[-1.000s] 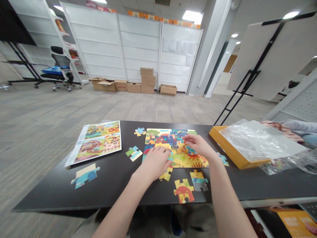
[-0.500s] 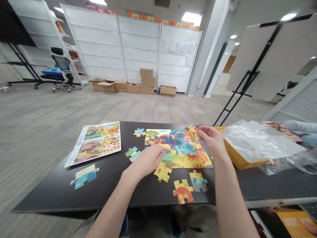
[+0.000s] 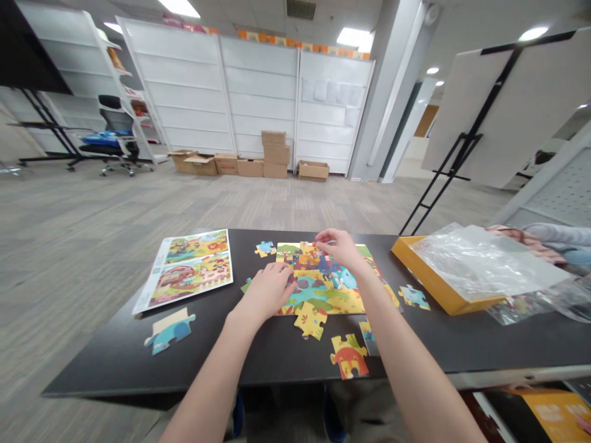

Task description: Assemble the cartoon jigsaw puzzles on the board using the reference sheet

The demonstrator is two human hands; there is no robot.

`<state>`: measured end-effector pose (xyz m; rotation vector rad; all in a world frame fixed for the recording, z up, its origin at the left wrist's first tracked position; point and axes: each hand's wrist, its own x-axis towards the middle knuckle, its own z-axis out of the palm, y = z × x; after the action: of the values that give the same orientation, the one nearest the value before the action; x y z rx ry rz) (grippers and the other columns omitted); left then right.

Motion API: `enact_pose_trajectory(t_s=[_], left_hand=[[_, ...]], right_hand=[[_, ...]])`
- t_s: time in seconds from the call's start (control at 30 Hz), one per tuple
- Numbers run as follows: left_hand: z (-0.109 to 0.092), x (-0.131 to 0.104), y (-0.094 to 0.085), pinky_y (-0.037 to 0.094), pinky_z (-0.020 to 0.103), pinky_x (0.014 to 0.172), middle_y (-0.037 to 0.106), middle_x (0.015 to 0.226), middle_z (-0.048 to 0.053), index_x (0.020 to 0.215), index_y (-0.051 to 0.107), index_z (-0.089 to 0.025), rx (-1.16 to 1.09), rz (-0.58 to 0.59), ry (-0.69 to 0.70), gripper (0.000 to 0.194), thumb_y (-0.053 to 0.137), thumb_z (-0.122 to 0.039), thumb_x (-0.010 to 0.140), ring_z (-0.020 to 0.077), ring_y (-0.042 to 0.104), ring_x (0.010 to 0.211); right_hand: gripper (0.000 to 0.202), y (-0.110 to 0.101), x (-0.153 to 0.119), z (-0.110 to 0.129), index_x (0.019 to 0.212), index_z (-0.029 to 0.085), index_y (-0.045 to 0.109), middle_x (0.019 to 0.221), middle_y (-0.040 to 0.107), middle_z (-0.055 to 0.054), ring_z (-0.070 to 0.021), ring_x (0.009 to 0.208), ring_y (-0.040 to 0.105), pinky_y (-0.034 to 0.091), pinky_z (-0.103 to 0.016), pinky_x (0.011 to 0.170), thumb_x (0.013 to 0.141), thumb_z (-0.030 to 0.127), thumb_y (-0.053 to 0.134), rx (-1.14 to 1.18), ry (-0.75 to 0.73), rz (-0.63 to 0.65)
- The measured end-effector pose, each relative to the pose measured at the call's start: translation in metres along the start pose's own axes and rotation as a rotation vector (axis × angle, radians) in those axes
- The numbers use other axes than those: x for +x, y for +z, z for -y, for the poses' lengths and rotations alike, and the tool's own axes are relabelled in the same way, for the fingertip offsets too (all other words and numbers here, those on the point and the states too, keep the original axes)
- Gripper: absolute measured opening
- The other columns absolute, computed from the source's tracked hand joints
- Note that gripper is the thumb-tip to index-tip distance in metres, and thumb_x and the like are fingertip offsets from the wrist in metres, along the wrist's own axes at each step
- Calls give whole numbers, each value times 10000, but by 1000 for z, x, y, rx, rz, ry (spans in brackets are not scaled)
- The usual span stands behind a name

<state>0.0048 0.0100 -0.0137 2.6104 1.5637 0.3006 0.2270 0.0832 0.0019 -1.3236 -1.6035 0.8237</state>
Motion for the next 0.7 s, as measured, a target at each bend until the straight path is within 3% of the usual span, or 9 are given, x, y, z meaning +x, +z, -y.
enact_pose_trajectory(t_s=[0.23, 0.4, 0.7], left_hand=[[-2, -4, 1, 504, 428, 981, 633, 1302, 136, 1167, 631, -169, -10, 19, 41, 286, 523, -363, 986, 300, 580, 1227], [-2, -5, 1, 500, 437, 977, 638, 1272, 135, 1167, 625, -165, -22, 21, 41, 288, 531, -363, 981, 303, 576, 1216], [-6, -3, 11, 419, 481, 1084, 542, 1451, 168, 1343, 530, -167, -15, -18, -29, 444, 508, -430, 986, 324, 479, 1361]], right_hand=[[35, 37, 14, -36, 813, 169, 689, 812, 751, -43, -138, 653, 679, 564, -243, 600, 779, 161, 682, -135, 24, 68], [91, 39, 15, -44, 793, 179, 704, 814, 773, -34, -150, 755, 717, 569, -263, 765, 783, 109, 646, -189, -31, 72], [135, 39, 13, -45, 783, 214, 720, 805, 766, -32, -184, 764, 693, 541, -306, 796, 797, 120, 624, -392, -94, -3]])
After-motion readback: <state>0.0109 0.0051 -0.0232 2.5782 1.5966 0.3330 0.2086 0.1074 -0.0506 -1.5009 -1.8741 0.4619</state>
